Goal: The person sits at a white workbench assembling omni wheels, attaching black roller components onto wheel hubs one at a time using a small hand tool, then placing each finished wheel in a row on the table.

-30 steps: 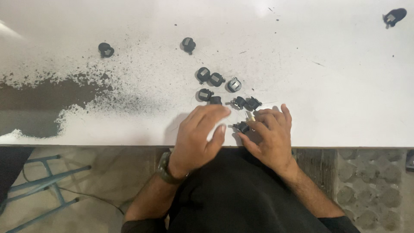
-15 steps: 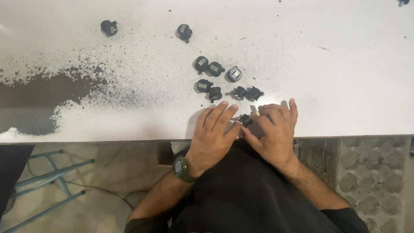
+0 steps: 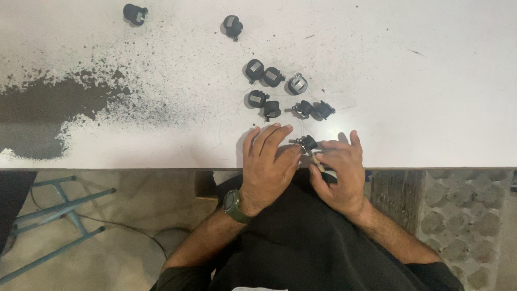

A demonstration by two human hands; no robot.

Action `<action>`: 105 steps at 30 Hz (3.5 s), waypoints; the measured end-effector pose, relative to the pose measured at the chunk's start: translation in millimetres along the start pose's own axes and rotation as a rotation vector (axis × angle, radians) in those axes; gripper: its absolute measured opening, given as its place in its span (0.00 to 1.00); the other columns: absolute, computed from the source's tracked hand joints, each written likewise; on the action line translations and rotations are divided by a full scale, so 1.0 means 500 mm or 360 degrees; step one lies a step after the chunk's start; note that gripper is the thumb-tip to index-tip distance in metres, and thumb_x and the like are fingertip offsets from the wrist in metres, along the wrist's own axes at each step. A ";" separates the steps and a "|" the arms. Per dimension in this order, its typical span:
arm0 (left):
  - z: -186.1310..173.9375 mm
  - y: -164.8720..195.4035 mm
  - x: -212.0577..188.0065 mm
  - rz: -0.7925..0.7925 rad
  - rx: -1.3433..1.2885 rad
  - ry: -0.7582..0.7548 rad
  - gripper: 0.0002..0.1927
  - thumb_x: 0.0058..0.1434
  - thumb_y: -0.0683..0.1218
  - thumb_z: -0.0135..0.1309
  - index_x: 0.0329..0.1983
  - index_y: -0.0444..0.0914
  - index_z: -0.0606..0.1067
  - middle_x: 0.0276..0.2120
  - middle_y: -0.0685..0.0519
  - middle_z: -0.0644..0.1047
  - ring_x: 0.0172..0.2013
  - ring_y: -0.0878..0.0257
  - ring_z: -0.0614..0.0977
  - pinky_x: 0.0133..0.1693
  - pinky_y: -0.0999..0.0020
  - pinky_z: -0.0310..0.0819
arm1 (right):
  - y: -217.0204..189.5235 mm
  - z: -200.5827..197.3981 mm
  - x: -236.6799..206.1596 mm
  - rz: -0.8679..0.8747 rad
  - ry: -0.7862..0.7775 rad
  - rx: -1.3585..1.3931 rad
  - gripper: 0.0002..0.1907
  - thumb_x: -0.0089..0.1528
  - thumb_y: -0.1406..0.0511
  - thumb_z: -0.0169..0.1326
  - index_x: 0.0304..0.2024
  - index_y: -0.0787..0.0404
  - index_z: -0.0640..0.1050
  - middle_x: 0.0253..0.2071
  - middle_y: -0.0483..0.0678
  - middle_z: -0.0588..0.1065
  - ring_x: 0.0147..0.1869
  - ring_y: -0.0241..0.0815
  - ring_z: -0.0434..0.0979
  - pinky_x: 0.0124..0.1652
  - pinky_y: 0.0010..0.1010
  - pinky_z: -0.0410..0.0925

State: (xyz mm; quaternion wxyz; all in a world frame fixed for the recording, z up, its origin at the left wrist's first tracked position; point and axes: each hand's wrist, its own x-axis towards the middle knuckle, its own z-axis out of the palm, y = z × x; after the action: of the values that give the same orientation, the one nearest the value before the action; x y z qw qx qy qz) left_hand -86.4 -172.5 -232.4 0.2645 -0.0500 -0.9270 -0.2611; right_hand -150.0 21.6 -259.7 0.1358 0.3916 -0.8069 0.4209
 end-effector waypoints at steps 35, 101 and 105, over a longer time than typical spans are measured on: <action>0.008 -0.008 0.007 -0.0089 -0.0088 -0.0082 0.05 0.62 0.43 0.62 0.40 0.42 0.78 0.51 0.57 0.79 0.61 0.58 0.75 0.72 0.43 0.47 | 0.005 0.007 -0.001 -0.0271 -0.0065 0.0156 0.20 0.57 0.76 0.65 0.47 0.60 0.72 0.43 0.51 0.78 0.61 0.52 0.80 0.72 0.54 0.59; -0.047 -0.005 0.059 -0.0365 -0.0697 -0.0345 0.05 0.63 0.41 0.59 0.41 0.37 0.76 0.48 0.50 0.77 0.39 0.56 0.82 0.38 0.64 0.77 | 0.008 -0.022 0.062 0.0027 -0.0248 -0.0259 0.19 0.51 0.64 0.71 0.45 0.56 0.83 0.45 0.47 0.72 0.63 0.52 0.71 0.75 0.62 0.45; -0.050 -0.004 0.052 -0.0420 -0.0725 -0.0361 0.04 0.62 0.39 0.58 0.38 0.36 0.75 0.47 0.49 0.77 0.32 0.56 0.81 0.34 0.63 0.75 | 0.012 -0.020 0.060 0.0053 -0.0263 -0.0282 0.20 0.51 0.63 0.71 0.45 0.57 0.82 0.44 0.48 0.72 0.63 0.52 0.70 0.75 0.63 0.44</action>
State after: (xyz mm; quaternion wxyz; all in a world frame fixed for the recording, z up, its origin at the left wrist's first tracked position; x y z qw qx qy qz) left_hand -97.7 -188.2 -201.6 0.1048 -0.0158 -0.8667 -0.4875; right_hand -175.5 16.0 -240.6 0.0959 0.3981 -0.8557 0.3164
